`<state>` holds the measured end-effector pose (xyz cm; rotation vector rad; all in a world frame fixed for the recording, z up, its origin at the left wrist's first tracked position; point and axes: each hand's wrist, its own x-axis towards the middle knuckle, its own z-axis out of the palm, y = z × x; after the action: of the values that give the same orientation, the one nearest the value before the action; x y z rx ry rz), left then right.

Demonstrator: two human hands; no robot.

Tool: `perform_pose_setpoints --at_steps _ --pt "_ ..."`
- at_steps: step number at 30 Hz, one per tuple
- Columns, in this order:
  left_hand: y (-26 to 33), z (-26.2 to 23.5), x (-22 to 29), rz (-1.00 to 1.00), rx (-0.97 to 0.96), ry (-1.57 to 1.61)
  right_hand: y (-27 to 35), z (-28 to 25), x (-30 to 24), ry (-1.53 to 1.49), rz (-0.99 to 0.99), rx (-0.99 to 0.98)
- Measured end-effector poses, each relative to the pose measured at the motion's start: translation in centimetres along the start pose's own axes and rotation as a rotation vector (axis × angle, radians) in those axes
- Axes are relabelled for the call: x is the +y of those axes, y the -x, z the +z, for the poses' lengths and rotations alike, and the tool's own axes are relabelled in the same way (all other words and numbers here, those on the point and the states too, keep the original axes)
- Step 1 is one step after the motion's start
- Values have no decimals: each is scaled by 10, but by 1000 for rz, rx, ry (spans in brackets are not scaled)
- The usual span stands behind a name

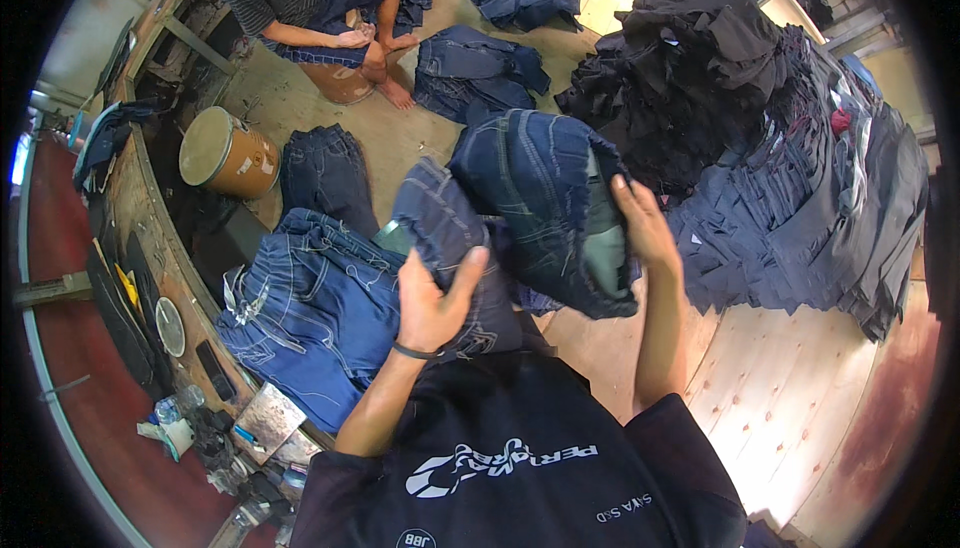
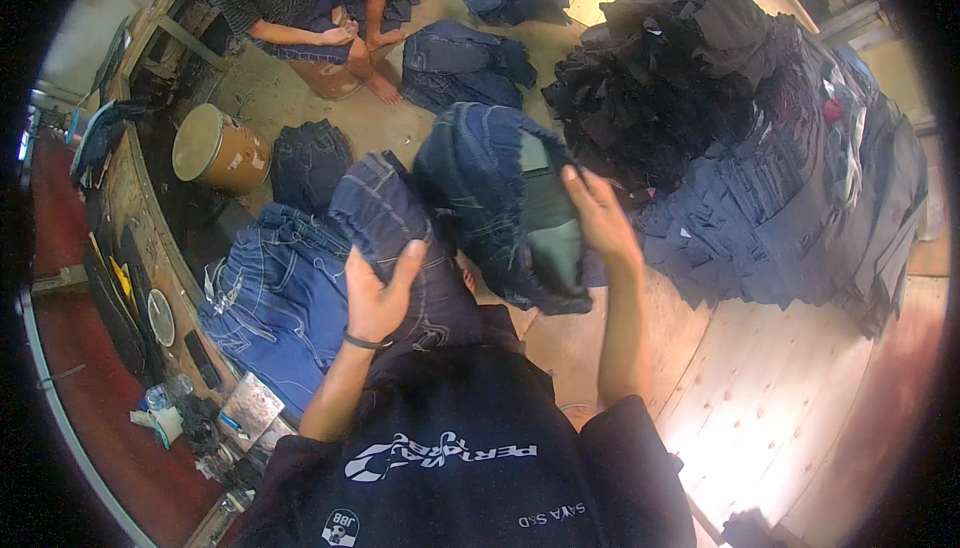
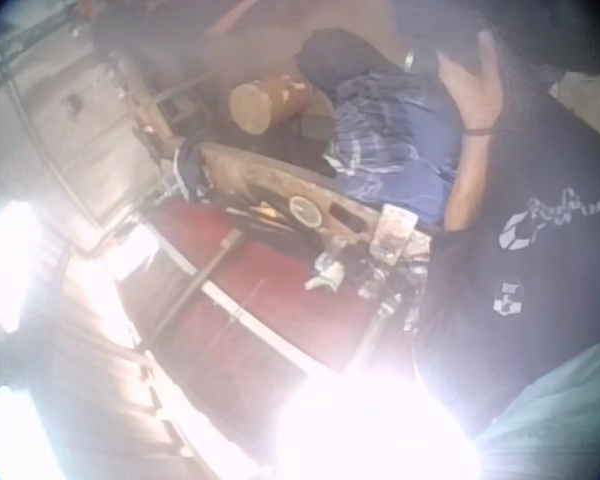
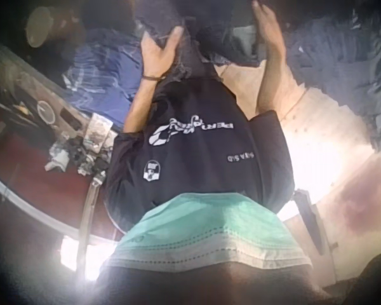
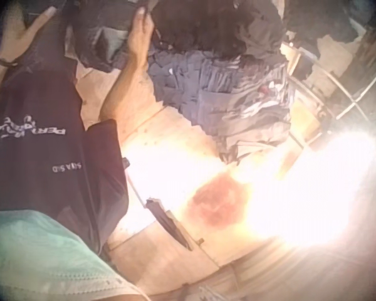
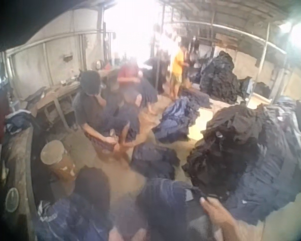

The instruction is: The person repeatedly picks up denim shorts from a pile, turns them inside out, and folds them by hand. They place the folded items into a growing stack on the table. Other workers are visible in the background performing similar tasks.

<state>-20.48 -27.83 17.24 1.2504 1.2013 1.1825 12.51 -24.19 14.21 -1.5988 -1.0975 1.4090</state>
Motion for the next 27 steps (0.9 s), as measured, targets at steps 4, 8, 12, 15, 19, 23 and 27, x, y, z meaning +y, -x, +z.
perform_pose_setpoints --at_steps 4,8,12,15,19,23,27 --pt "12 -47 -12 -63 58 -48 -14 -54 -26 355 -137 46" --pt "29 -73 -33 -187 318 -54 2 -99 -30 589 -48 76" --pt "39 -86 -55 -313 438 83 23 -107 27 741 -71 173" --pt "45 -96 -74 -409 503 37 19 -83 117 765 -8 265" --pt "40 -102 -89 -302 314 -323 5 -11 242 735 120 302" --pt "17 -76 -78 -412 202 455 -8 61 232 521 189 187" --pt "-5 -23 -57 -197 -64 182 26 123 103 79 -239 -97"
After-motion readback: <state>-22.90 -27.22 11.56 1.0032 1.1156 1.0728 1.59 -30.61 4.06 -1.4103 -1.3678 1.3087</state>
